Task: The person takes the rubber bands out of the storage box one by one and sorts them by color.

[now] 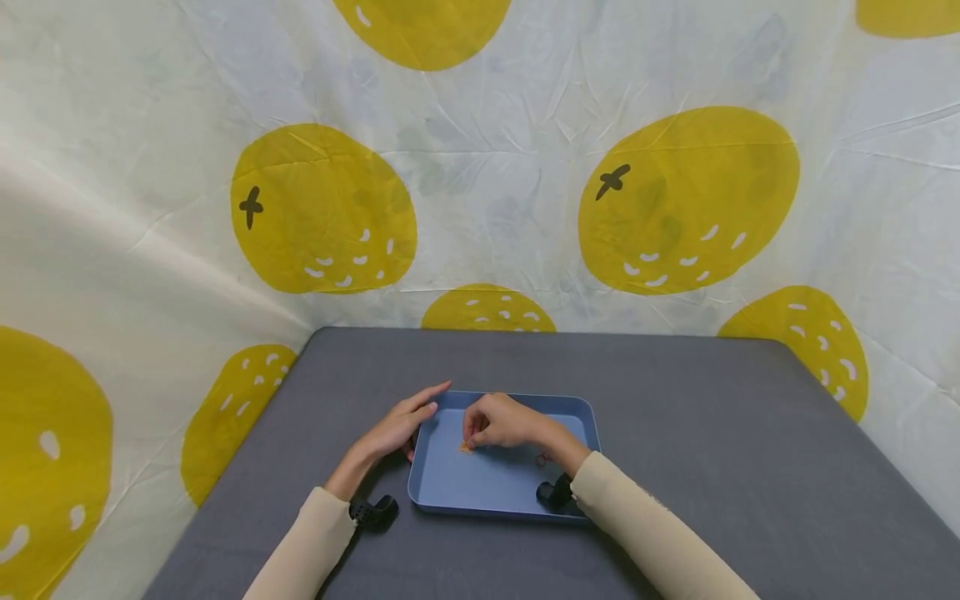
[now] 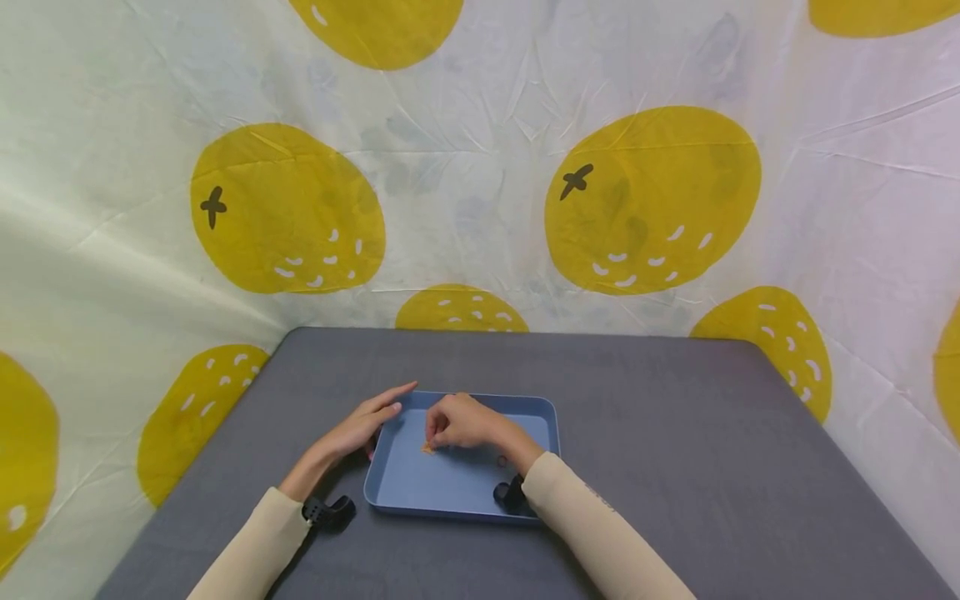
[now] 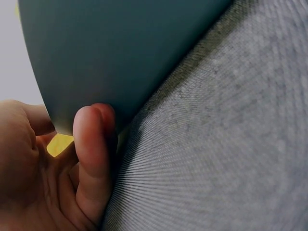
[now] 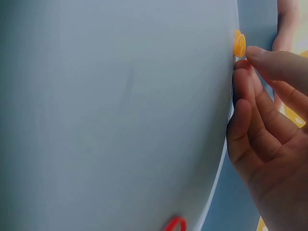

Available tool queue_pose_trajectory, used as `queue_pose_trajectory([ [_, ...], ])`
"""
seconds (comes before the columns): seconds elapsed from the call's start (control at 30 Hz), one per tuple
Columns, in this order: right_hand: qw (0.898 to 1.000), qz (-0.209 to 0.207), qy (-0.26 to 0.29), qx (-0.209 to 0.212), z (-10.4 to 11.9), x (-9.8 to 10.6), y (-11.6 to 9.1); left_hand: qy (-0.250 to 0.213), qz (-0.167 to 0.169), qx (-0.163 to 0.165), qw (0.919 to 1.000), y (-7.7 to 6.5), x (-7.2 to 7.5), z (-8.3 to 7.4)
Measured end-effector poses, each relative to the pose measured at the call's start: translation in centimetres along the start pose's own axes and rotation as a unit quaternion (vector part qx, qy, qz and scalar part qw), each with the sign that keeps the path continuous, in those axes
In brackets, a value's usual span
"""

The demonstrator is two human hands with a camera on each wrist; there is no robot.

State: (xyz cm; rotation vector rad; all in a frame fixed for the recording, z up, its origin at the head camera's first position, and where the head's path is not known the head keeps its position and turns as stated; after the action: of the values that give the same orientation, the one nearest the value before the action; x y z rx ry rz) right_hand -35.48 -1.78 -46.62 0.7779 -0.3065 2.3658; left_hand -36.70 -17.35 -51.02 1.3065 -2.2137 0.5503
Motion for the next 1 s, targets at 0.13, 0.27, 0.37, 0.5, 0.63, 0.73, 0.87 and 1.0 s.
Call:
queue_pose_trajectory([
  [0.13, 1.000, -0.003, -0.001, -0.001, -0.1, 0.2, -0.1, -0.002, 0.003, 0.000, 1.0000, 0.2, 0.0, 0.0],
  [0.27, 1.000, -0.006, -0.003, 0.002, 0.1, 0.4, -0.5, -0.003, 0.005, 0.000, 1.0000, 0.3, -0.1, 0.0],
  [0.37, 1.000, -0.010, -0.003, -0.002, 0.3, 0.8, -1.0, -0.006, 0.005, 0.000, 1.0000, 0.2, -0.2, -0.1],
  [0.5, 1.000, -0.025, -0.001, -0.012, 0.7, 1.8, -1.8, -0.010, 0.000, 0.007, 0.9999, 0.1, -0.2, -0.2],
  [0.63, 0.999, -0.045, -0.006, -0.006, 1.4, 3.1, -3.0, -0.006, -0.005, 0.009, 0.9999, 0.0, -0.1, -0.3],
  [0.73, 0.999, -0.053, -0.011, 0.001, 1.6, 4.0, -3.8, -0.006, -0.004, 0.004, 1.0000, -0.1, -0.1, -0.3],
  [0.87, 0.998, -0.062, -0.011, 0.006, 1.8, 5.1, -4.8, -0.009, -0.002, -0.001, 1.0000, -0.3, 0.0, -0.3],
  [1.0, 0.997, -0.078, -0.009, 0.008, 1.9, 6.4, -6.2, -0.008, -0.004, -0.003, 1.0000, -0.4, 0.1, -0.4],
])
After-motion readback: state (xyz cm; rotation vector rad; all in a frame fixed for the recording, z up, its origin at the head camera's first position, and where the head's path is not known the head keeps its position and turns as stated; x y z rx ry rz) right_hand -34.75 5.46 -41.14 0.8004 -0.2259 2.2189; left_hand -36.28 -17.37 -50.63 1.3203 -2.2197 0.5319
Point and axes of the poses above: each hand's wrist, its own y-axis towards the middle knuckle, its own x-axis out of the back of the hand, z = x × y, the point moved 8 cm from there along y, towards the middle knuckle, and after that the axes turned 13 degrees about y, right-handed, at the moved point
